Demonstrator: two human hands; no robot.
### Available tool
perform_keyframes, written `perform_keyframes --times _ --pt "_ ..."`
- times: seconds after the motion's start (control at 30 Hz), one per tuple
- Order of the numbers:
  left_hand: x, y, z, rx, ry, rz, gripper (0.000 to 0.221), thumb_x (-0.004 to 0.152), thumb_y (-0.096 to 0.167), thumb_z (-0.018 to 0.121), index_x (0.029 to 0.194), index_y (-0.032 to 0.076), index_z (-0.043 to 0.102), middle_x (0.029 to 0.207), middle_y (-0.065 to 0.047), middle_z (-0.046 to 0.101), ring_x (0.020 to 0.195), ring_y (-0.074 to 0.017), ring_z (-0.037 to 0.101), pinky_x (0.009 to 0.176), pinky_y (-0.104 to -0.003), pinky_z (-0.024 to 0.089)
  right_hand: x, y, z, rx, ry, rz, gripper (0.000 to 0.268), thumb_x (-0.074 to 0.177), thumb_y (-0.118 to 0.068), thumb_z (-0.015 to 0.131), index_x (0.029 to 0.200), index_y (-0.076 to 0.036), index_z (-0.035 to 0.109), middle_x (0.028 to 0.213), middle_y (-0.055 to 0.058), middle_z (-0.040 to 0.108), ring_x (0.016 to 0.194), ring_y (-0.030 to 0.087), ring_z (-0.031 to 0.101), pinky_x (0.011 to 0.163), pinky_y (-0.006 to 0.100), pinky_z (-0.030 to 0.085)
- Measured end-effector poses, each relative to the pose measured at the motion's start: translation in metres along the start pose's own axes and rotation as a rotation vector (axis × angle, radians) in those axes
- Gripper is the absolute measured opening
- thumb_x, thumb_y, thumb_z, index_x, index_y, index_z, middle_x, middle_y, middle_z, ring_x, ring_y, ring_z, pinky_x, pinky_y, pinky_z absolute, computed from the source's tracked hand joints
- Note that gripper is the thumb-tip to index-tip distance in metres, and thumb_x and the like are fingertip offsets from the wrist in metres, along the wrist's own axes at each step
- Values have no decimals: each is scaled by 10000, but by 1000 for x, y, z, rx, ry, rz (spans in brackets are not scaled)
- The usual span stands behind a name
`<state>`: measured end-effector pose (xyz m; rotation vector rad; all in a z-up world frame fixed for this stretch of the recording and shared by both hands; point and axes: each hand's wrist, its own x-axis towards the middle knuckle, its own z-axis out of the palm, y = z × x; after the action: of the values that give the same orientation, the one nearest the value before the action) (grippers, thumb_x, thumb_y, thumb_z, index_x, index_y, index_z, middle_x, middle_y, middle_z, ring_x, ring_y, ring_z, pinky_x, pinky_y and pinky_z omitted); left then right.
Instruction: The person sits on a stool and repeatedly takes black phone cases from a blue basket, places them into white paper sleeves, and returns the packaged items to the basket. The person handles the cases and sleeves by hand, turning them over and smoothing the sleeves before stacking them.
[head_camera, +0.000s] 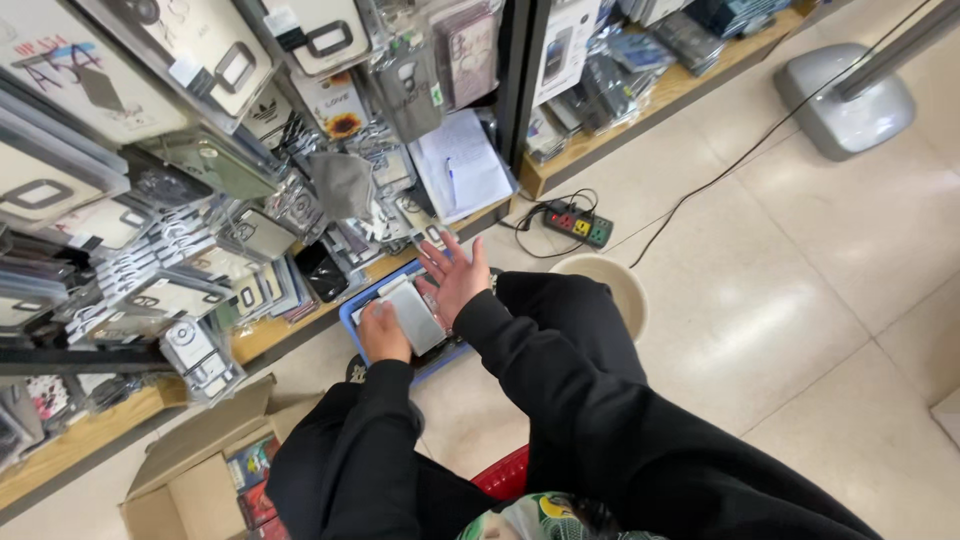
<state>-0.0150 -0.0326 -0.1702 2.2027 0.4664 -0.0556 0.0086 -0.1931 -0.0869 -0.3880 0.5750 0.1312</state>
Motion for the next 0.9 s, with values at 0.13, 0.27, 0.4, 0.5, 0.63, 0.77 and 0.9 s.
perform_keyframes --times 0.13,0.27,0.4,0.5,0.63,0.77,0.9 --pt "15 -47 11 154 8 -217 562 962 604 497 1356 207 450 1208 -54 564 1237 -263 503 1099 -386 362 -77 -87 14 -385 -221 -191 829 917 -778 245 1473 -196 443 1401 188 544 1342 342 471 965 472 440" --pt "26 -82 23 218 9 -449 561 973 469 556 1388 112 436 1262 -212 472 1142 -425 574 937 -524 500 -177 -144 -52 -1732 -372 -739 553 915 -486 493 1359 -171 589 1389 120 548 1315 341 478 1060 453 369" --pt "30 -119 57 259 58 -523 704 799 420 710 1308 -11 486 1315 -211 549 1227 -376 532 1021 -454 421 -233 -123 -142 -2120 -91 -886 708 835 -447 647 1432 -119 454 1585 248 228 1471 420 235 1189 509 223" --pt "20 -133 72 310 13 -576 604 737 330 692 1247 36 559 1178 -231 626 1132 -414 567 982 -464 465 -237 -126 -141 -2111 -36 -875 698 825 -394 646 1399 -42 463 1576 286 251 1451 441 291 1154 535 296" --pt "13 -129 73 90 -50 -754 622 950 202 553 1500 92 285 1533 -190 215 1350 -426 278 1033 -556 408 -228 -131 -130 -2103 -157 -857 695 836 -358 621 1411 -21 423 1581 309 211 1484 450 244 1212 554 232" --pt "13 -131 74 348 109 -595 668 823 431 738 1339 117 454 1324 -162 407 1164 -386 430 851 -563 455 -223 -130 -122 -2078 -166 -849 698 813 -326 609 1397 6 420 1589 304 209 1493 465 245 1229 561 225" --pt "18 -126 75 533 107 -358 847 754 519 806 1379 68 455 1297 -166 493 1158 -372 503 872 -538 482 -221 -125 -117 -2068 -130 -872 716 795 -342 611 1396 1 429 1590 320 221 1485 475 270 1234 545 229"
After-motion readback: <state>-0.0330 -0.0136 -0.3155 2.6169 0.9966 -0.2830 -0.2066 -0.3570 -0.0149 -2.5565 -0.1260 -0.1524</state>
